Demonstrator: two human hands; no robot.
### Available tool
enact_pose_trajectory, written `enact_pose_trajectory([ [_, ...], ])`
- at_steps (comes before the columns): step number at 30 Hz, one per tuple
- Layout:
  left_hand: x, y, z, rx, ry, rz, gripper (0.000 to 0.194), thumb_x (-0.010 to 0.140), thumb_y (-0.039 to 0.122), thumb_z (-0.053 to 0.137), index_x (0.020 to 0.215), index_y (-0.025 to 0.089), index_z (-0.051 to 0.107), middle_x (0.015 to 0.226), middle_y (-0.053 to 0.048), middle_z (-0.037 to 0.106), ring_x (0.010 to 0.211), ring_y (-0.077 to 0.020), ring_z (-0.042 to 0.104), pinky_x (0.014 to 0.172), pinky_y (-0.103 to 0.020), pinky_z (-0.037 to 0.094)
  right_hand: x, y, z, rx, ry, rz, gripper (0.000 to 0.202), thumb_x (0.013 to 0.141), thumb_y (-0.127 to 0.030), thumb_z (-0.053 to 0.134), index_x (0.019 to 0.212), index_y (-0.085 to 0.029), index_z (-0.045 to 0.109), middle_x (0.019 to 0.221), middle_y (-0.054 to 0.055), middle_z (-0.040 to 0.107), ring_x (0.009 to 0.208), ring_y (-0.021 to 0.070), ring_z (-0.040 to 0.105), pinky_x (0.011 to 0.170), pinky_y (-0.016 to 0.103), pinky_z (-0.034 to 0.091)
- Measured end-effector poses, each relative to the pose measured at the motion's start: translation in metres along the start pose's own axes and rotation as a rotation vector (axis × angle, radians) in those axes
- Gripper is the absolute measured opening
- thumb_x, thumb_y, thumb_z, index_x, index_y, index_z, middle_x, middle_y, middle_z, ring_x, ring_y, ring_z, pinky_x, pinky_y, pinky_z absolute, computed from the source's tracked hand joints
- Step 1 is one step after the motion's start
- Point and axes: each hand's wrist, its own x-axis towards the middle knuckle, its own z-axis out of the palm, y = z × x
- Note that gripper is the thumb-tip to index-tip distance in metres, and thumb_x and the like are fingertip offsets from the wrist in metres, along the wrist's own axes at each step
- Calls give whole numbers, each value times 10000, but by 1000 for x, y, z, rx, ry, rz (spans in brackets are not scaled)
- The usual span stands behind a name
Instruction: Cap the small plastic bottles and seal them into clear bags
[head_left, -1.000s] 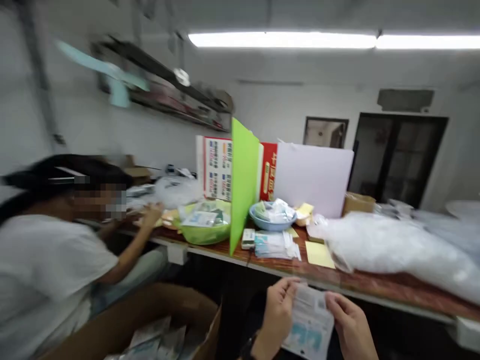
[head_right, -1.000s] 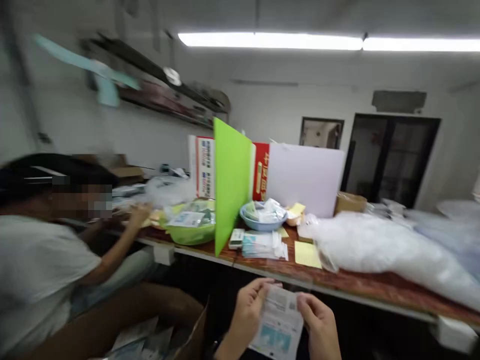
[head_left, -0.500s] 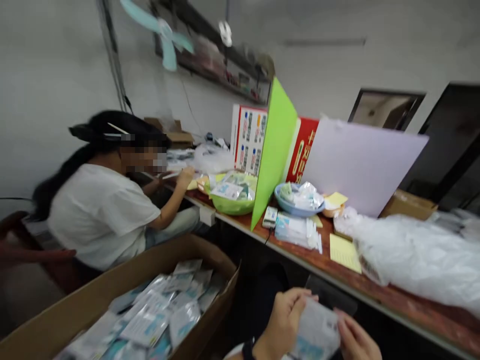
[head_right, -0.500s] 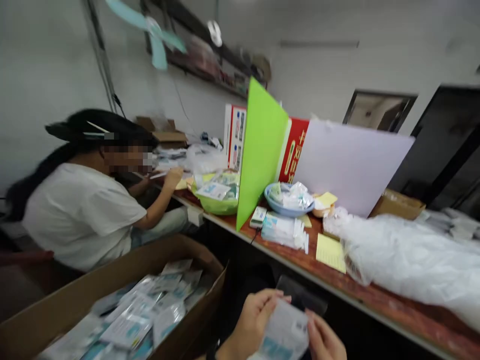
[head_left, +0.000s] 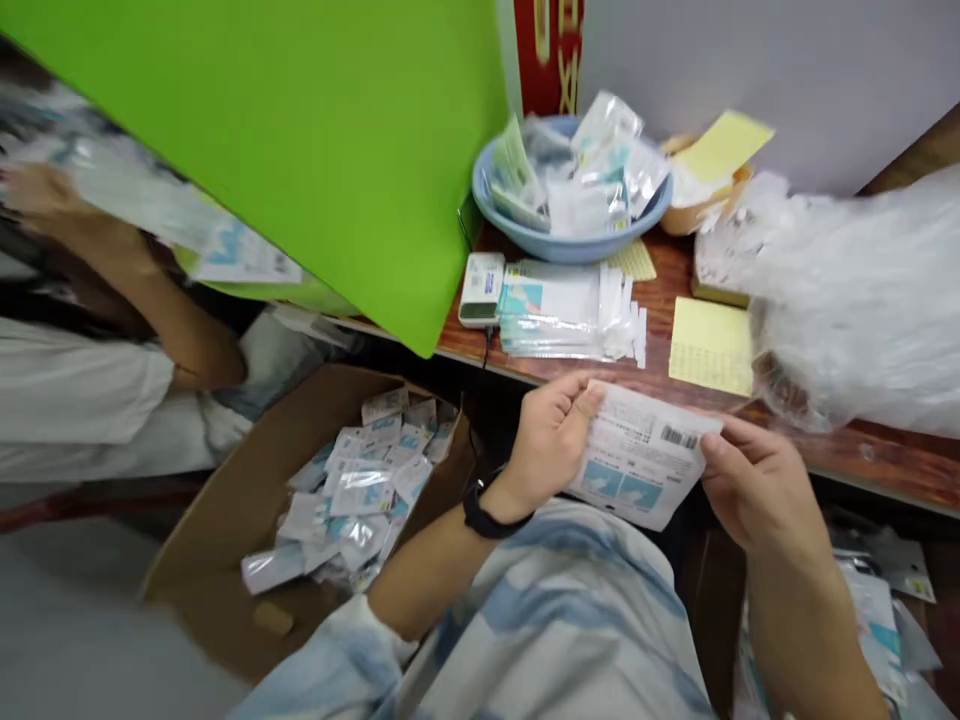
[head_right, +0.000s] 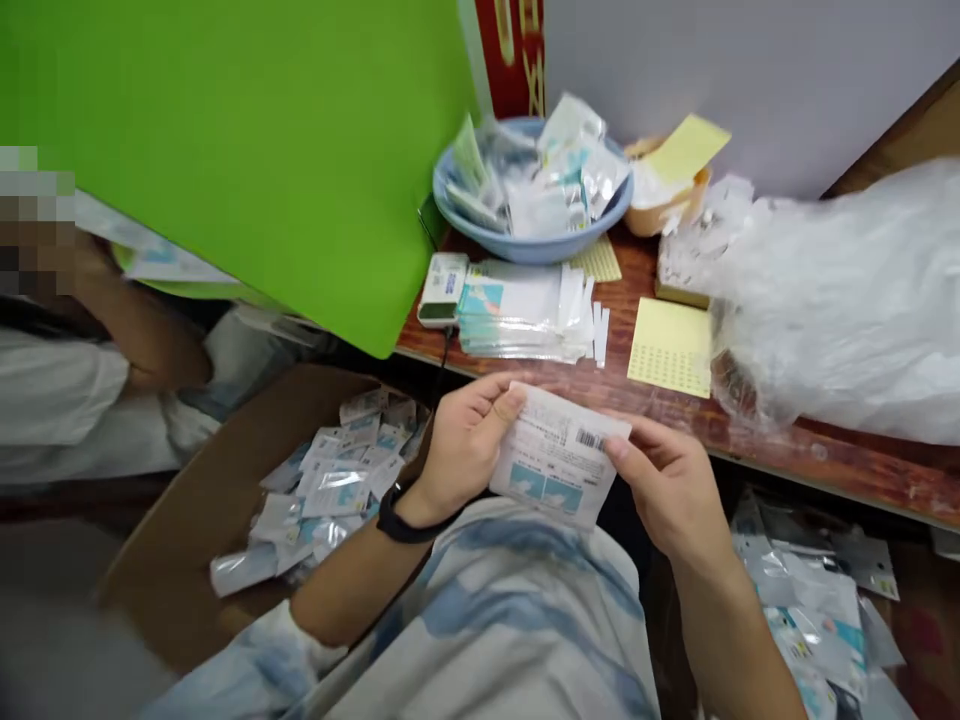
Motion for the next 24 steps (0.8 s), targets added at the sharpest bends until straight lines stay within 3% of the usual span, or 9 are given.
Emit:
enact_pose_trajectory([
  [7, 32, -35, 1, -37, 33, -185, 274, 833, 392, 682, 934, 138, 703, 917, -93, 774, 821, -205, 731, 762, -294, 577, 32, 24, -20, -93, 116, 107, 257, 767, -406, 787, 976, -257, 778, 947, 55, 775, 839, 236, 727, 700, 333, 596],
  [10, 36, -34, 0, -36, 30, -216, 281, 835, 400, 682, 936, 139, 707, 927, -96, 775, 824, -213, 734, 768, -309, 586, 42, 29, -23, -66, 191, 156, 146, 762, -368, 797, 847, -249, 791, 793, 32, 771, 711, 190, 712, 618, 272, 565],
  [13, 35, -29, -6, 34, 50, -240, 320, 808, 423, 710, 932, 128, 716, 917, -105, 775, 849, -233, 733, 737, -305, 587, 47, 31, -22, 21, 213, 200, 166, 706, -378, 833, 769, -231, 790, 720, 37, 757, 667, 204, 703, 609, 301, 570],
  [20, 14, -19, -31, 103, 56, -342, 303, 826, 389, 704, 967, 121, 723, 863, -90, 771, 744, -187, 715, 636, -251, 556, 44, 30, -16, 124, 0, 461, 261, 748, -404, 790, 883, -181, 781, 789, 84, 767, 745, 260, 729, 694, 394, 603],
  [22, 7, -19, -33, 71, 56, -366, 306, 835, 382, 699, 1005, 127, 713, 860, -86, 771, 739, -183, 716, 632, -247, 556, 41, 30, -14, 119, -34, 466, 316, 768, -417, 770, 966, -171, 756, 808, 87, 768, 755, 253, 734, 716, 392, 607],
  [24, 2, -20, -33, 20, 77, -355, 314, 841, 383, 696, 1032, 133, 700, 908, -94, 773, 786, -194, 725, 677, -264, 570, 36, 30, -12, 87, -8, 366, 356, 806, -414, 739, 1076, -187, 696, 844, 78, 771, 761, 230, 738, 725, 366, 607],
])
